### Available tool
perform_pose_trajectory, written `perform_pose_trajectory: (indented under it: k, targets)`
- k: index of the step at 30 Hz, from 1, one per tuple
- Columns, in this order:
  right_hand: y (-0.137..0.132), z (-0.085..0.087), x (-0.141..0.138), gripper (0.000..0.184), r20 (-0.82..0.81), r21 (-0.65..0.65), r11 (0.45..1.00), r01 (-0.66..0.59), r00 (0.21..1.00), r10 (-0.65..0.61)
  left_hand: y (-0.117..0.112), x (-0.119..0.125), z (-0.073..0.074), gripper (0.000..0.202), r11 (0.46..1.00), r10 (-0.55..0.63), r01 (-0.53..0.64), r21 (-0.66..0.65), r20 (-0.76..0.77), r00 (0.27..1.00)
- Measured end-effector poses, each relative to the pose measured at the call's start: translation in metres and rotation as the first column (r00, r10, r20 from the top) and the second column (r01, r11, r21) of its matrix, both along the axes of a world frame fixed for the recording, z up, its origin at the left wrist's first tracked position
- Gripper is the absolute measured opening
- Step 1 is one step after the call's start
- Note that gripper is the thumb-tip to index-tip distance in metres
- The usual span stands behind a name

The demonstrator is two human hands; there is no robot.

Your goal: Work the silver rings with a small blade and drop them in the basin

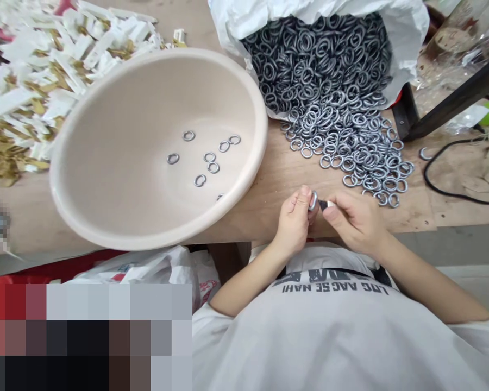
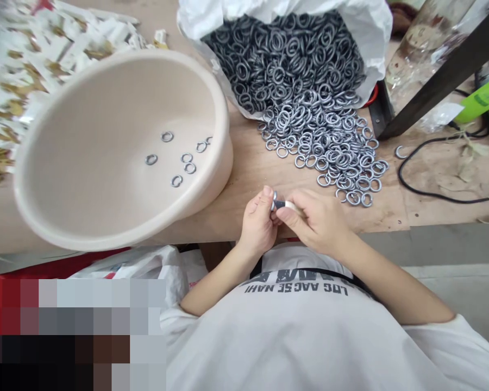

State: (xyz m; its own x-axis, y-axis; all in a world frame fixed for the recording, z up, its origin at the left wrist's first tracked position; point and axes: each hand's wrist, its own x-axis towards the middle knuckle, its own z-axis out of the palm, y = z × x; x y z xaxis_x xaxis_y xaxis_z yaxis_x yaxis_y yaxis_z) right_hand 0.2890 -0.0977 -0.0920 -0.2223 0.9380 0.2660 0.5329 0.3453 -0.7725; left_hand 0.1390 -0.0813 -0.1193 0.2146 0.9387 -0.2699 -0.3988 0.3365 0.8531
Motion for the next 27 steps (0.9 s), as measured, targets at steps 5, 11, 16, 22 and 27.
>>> perform_pose_trajectory:
  k: [5,11,16,22,27]
  targets:
    - [-0.005,-0.002,-0.006,0.039,0.11,0.041,0.999,-0.03,0.994,0.026,-0.002,0.001,-0.003,0.052,1.0,0.011,-0.012,0.013,0.026,1.0]
    - [0.009,-0.009,0.02,0.047,0.162,-0.122,0.965,0.232,0.964,-0.212,-0.008,-0.006,-0.001,0.052,0.987,-0.087,0.09,0.132,-0.027,0.996]
    - [-0.033,-0.018,0.058,0.042,0.436,-0.004,0.954,0.3,0.859,-0.269,0.004,-0.022,0.005,0.044,0.999,-0.035,0.034,0.034,0.026,0.999]
    - [-0.051,-0.034,0.067,0.023,0.602,0.001,0.938,0.347,0.749,-0.277,0.017,-0.022,0.01,0.034,0.974,-0.128,0.152,-0.166,0.145,0.981]
    - [-0.027,-0.019,0.041,0.017,0.043,-0.094,0.973,0.209,0.978,-0.206,0.005,-0.006,0.01,0.037,0.956,-0.188,0.202,-0.213,0.083,0.979]
